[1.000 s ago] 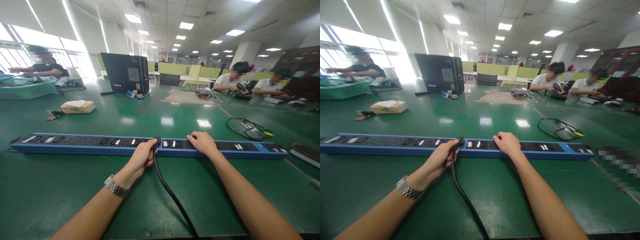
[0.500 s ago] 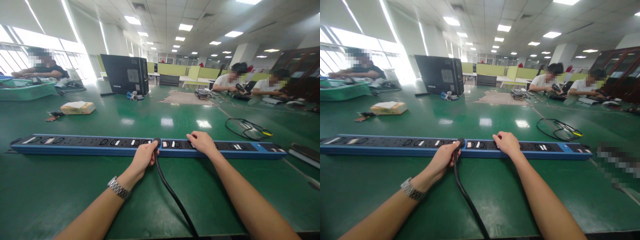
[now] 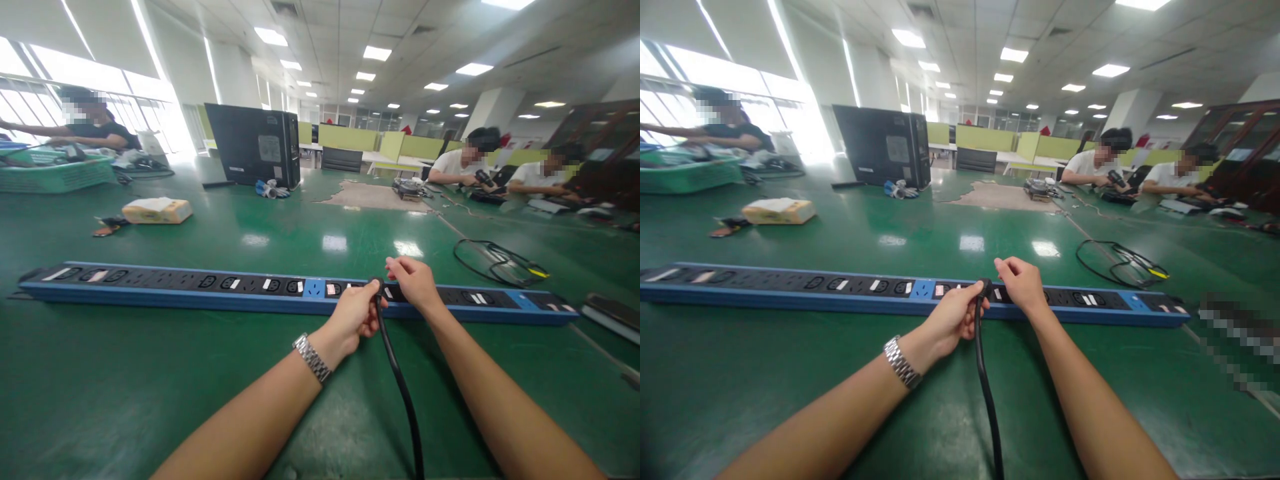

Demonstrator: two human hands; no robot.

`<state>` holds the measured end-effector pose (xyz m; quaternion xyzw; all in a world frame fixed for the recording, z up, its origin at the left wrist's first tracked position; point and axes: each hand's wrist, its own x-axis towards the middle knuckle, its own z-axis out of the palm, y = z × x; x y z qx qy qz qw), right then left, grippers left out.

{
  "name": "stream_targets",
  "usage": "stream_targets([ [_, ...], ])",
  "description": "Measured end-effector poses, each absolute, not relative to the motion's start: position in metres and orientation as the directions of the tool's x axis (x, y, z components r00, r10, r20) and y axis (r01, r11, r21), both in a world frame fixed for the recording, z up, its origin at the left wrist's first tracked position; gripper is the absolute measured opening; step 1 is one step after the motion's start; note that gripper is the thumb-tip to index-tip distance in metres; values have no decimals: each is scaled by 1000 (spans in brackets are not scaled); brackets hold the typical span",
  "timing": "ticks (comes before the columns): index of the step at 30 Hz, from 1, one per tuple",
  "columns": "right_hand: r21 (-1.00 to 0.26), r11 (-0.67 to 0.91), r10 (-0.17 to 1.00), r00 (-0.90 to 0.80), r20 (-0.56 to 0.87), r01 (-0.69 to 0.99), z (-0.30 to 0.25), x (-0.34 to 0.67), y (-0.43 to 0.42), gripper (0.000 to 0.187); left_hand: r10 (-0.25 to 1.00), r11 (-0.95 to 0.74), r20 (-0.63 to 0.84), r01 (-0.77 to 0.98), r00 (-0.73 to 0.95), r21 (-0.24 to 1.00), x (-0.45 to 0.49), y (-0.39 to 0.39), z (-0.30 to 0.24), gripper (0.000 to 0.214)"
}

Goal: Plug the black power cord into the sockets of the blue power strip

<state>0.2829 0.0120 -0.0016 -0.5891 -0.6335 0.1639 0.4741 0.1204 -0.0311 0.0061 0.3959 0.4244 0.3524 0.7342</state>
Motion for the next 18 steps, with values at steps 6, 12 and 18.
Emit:
stream_targets([
  [6,-821,297,954,-110,280,489,7,261,-10,41,835,478,-364,-216,412,851,128,-38,10,42],
  [12,-797,320,947,-178,266,511,10,257,-10,42,825,342,-288,-25,487,939,86,-22,17,34],
  [18,-797,295,938,-320,136,527,20,274,-5,46,968,-239,220,184,121,953,59,-7,15,24],
])
